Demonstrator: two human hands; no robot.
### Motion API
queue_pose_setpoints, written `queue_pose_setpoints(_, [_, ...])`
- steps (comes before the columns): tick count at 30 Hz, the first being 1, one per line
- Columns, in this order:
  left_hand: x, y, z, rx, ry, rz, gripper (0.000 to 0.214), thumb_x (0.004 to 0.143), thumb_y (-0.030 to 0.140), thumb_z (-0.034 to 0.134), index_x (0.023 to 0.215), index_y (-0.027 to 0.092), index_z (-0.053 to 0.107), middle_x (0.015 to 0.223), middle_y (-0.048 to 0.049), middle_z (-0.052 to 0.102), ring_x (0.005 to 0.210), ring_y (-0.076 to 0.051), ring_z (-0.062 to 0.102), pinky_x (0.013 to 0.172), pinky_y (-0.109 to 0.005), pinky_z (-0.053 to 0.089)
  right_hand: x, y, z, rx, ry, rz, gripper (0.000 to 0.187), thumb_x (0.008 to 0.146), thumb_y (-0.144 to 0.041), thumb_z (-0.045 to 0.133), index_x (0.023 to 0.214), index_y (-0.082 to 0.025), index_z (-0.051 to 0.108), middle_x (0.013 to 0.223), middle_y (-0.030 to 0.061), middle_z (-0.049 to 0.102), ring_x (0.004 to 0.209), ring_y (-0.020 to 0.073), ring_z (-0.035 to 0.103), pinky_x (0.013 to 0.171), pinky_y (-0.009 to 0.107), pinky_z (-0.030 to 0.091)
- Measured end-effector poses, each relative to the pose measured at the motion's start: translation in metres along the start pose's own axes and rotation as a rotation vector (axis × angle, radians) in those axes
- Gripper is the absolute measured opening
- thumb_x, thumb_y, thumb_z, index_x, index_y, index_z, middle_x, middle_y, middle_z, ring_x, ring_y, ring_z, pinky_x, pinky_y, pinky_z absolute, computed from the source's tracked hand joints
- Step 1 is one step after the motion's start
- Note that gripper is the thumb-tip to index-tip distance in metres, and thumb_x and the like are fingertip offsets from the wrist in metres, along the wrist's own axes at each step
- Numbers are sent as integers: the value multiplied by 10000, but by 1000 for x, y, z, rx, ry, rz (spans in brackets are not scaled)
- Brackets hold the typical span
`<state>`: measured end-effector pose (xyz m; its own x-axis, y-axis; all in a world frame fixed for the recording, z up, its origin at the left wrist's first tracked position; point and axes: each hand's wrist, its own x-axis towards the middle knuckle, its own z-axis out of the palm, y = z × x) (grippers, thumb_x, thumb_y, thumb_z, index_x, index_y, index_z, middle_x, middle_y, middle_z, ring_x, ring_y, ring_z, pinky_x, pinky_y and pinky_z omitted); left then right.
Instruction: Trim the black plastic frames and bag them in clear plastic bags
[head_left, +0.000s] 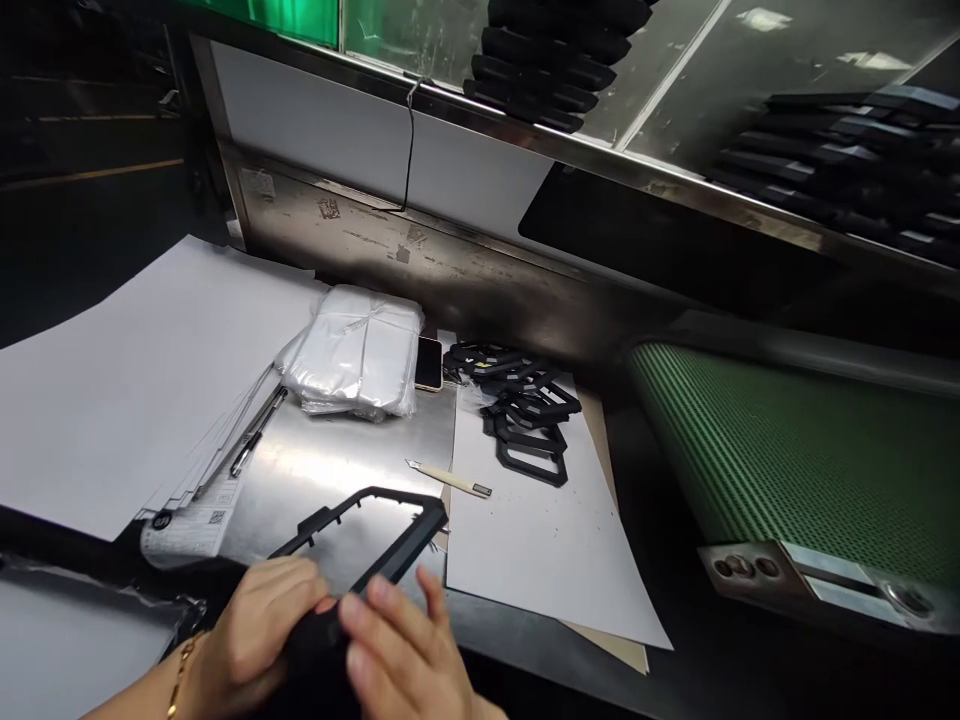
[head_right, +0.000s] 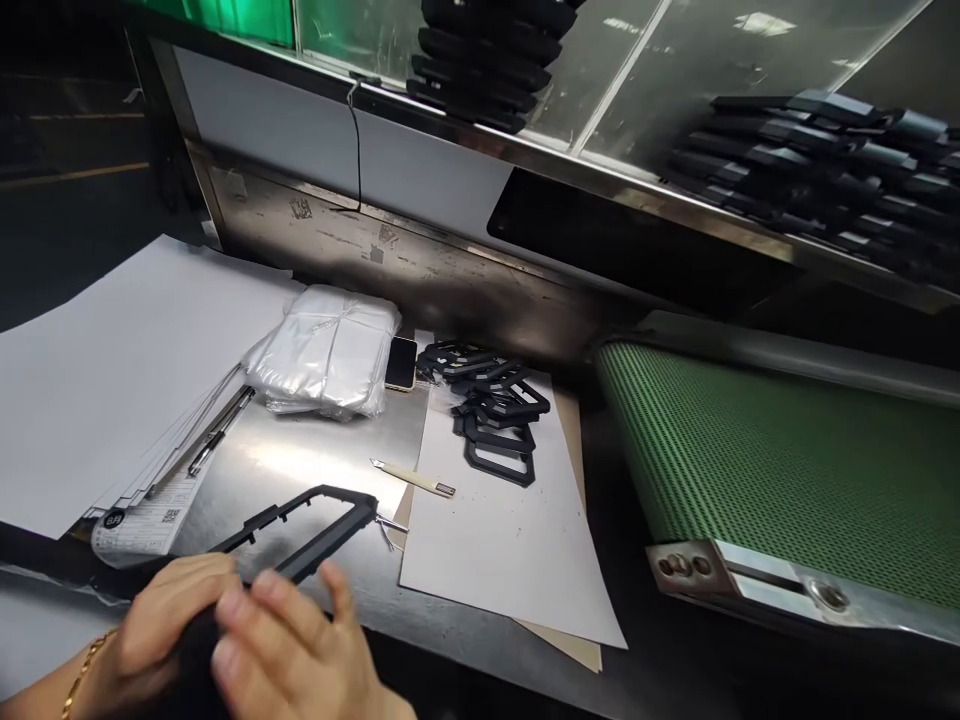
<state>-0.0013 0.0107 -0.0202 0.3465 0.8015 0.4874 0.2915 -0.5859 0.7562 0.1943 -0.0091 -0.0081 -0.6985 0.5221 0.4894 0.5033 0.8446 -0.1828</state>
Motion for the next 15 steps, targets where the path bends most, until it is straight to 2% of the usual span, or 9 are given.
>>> queue_pose_setpoints(1, [-2,3,-3,-7,-37,-22,194,801,218,413,708,215,583,534,-4,531,481,-148,467,493,-242,375,-1,9,-6,-62,28,49,370,813,-158,395,1180,-187,423,1226,11,510,1244,177,294,1067,443,37])
queue_pose_setpoints(3, [-7,9,-9,-28,-114,-132,195,804,251,414,689,225,569,542,6,537,486,-142,472,513,-229,385,-5,24,-18,-194,-4,240,432,798,-106,389,1229,-102,366,1255,103,470,1241,263,288,1016,556,104])
queue_pose_setpoints(5, [-11,14,-12,-58,-164,-351,212,803,306,427,651,228,552,566,13,548,530,-141,486,556,-214,392,-11,29,-25,-212,-97,412,484,810,-151,427,1275,-106,297,1278,146,429,1239,303,281,960,587,219])
queue_pose_setpoints(7, [-9,16,-13,-124,-214,-627,246,786,371,465,616,212,545,618,9,568,605,-144,499,588,-204,389,-16,25,-28,-36,-146,438,541,806,-299,496,1283,-151,287,1268,140,441,1208,286,343,936,488,342])
queue_pose_setpoints(9, [-4,14,-11,-276,-319,-880,289,768,419,496,602,187,544,562,16,537,555,-129,475,533,-207,371,-17,19,-25,230,-143,496,394,827,-366,450,1176,-185,428,1051,95,606,1007,213,547,831,328,454])
queue_pose_setpoints(10, [-1,11,-11,-387,-353,-944,289,756,434,515,629,178,557,537,24,520,532,-121,467,522,-209,366,-15,18,-23,359,-125,579,294,846,-357,410,1071,-194,506,852,55,655,823,173,616,739,273,480])
queue_pose_setpoints(12, [3,4,-10,-653,-327,-981,303,713,467,566,811,182,596,651,7,588,641,-143,538,609,-233,407,-11,22,-17,600,-62,834,247,862,-333,364,843,-189,564,537,-24,569,510,117,588,576,232,469])
queue_pose_setpoints(13, [2,0,-10,-803,-298,-978,400,673,484,604,951,199,580,825,-23,629,805,-182,565,716,-268,420,-8,26,-13,724,-24,970,260,851,-352,375,764,-180,550,476,-46,509,431,103,551,514,223,450])
queue_pose_setpoints(15, [-3,-5,-9,-1070,-296,-990,659,592,477,681,1166,235,467,1212,-66,513,1129,-261,432,929,-355,329,-3,37,-4,935,74,1226,282,814,-418,421,718,-168,509,480,-60,472,391,97,534,429,206,413])
